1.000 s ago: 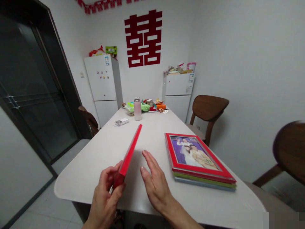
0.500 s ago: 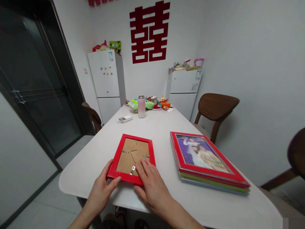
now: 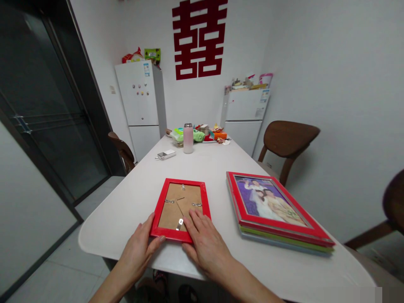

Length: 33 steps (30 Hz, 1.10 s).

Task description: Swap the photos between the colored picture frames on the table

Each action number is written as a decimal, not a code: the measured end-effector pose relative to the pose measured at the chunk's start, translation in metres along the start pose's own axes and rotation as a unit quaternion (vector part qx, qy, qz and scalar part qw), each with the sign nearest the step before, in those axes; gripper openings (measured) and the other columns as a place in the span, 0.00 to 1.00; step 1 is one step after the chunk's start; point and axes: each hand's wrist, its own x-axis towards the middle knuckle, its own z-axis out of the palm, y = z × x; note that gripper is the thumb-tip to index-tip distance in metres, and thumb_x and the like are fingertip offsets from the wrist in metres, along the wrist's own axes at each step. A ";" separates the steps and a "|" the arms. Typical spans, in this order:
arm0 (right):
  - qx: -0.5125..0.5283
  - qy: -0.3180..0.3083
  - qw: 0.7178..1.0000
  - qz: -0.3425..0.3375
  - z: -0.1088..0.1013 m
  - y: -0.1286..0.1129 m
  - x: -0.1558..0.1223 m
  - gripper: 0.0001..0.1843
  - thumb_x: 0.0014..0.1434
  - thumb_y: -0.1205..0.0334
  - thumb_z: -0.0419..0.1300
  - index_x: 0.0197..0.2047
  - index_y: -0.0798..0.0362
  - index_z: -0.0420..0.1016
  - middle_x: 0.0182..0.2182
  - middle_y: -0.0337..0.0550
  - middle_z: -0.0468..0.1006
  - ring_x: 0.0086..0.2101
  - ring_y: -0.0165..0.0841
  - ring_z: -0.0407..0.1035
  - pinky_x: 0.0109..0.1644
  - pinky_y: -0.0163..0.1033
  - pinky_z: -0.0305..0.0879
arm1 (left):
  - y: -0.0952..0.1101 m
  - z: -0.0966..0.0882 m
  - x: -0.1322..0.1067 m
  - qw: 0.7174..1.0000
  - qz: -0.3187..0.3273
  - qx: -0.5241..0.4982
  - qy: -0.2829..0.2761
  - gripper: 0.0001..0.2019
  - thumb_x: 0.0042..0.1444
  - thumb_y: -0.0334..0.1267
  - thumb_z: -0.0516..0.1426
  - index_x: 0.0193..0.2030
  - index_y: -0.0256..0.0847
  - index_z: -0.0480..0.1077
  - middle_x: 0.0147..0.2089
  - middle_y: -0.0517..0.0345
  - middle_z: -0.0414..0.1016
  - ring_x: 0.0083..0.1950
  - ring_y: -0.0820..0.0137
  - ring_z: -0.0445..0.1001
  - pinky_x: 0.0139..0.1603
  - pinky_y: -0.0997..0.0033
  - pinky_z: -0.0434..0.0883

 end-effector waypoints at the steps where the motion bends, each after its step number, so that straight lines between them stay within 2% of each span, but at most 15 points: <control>1: 0.001 0.001 1.000 -0.001 0.000 0.000 0.000 0.30 0.49 0.57 0.53 0.55 0.56 0.57 0.57 0.54 0.53 0.56 0.44 0.45 0.56 0.53 0.48 | -0.001 0.002 0.000 1.000 0.002 0.013 -0.002 0.25 0.52 0.37 0.49 0.56 0.34 0.51 0.57 0.43 0.58 0.56 0.59 0.59 0.55 0.50 0.52; 6: -0.003 -0.003 1.000 0.004 0.002 0.002 -0.002 0.29 0.50 0.56 0.53 0.55 0.56 0.58 0.56 0.55 0.54 0.56 0.46 0.45 0.55 0.54 0.48 | -0.008 0.009 0.001 0.996 0.000 0.087 -0.011 0.26 0.51 0.38 0.51 0.55 0.25 0.53 0.57 0.35 0.55 0.59 0.57 0.53 0.57 0.53 0.51; 10: 0.019 0.005 1.000 -0.022 -0.009 0.003 0.005 0.23 0.52 0.56 0.51 0.51 0.55 0.64 0.53 0.55 0.60 0.53 0.45 0.52 0.52 0.53 0.53 | -0.008 0.006 0.002 0.994 0.026 0.106 -0.025 0.26 0.50 0.37 0.52 0.55 0.28 0.54 0.58 0.36 0.55 0.59 0.57 0.53 0.57 0.53 0.53; 13: 0.040 -0.018 0.997 -0.057 -0.021 0.002 0.019 0.16 0.53 0.64 0.49 0.44 0.53 0.70 0.47 0.53 0.66 0.48 0.40 0.60 0.50 0.47 0.57 | -0.003 0.003 0.005 0.992 0.056 0.105 -0.039 0.25 0.48 0.35 0.54 0.54 0.30 0.56 0.59 0.38 0.52 0.60 0.59 0.50 0.57 0.53 0.52; 16: 0.056 -0.056 0.994 -0.070 -0.026 0.000 0.035 0.13 0.50 0.69 0.52 0.38 0.52 0.74 0.46 0.51 0.67 0.47 0.38 0.61 0.49 0.43 0.57 | 0.003 0.002 0.009 0.989 0.093 0.091 -0.064 0.21 0.48 0.33 0.55 0.50 0.32 0.62 0.58 0.40 0.55 0.59 0.60 0.53 0.57 0.56 0.53; 19: 0.076 -0.072 0.992 -0.072 -0.023 0.000 0.045 0.12 0.48 0.68 0.54 0.35 0.50 0.76 0.47 0.49 0.67 0.47 0.37 0.60 0.50 0.42 0.55 | 0.005 0.004 0.011 0.987 0.114 0.087 -0.068 0.17 0.47 0.32 0.56 0.46 0.33 0.65 0.55 0.41 0.60 0.58 0.60 0.56 0.56 0.55 0.55; 25: 0.086 -0.010 0.995 -0.053 -0.010 0.003 0.050 0.09 0.49 0.66 0.54 0.30 0.50 0.76 0.41 0.44 0.71 0.43 0.34 0.62 0.47 0.40 0.56 | -0.001 0.010 0.011 0.988 0.129 0.081 -0.040 0.15 0.47 0.33 0.56 0.44 0.36 0.66 0.53 0.44 0.64 0.56 0.59 0.58 0.54 0.53 0.58; 30: 0.095 0.016 0.995 -0.028 -0.008 -0.003 0.066 0.14 0.52 0.66 0.50 0.39 0.54 0.73 0.40 0.46 0.71 0.42 0.32 0.63 0.47 0.36 0.56 | -0.002 0.011 0.011 0.987 0.123 0.089 -0.048 0.14 0.48 0.33 0.55 0.43 0.33 0.66 0.53 0.41 0.63 0.57 0.59 0.57 0.55 0.55 0.57; 33: 0.043 0.023 0.999 0.006 -0.001 -0.009 0.086 0.14 0.54 0.62 0.49 0.39 0.53 0.73 0.36 0.45 0.73 0.38 0.31 0.64 0.43 0.34 0.56 | -0.001 0.011 0.011 0.988 0.121 0.088 -0.047 0.13 0.47 0.33 0.56 0.41 0.32 0.67 0.53 0.40 0.63 0.57 0.58 0.56 0.56 0.55 0.57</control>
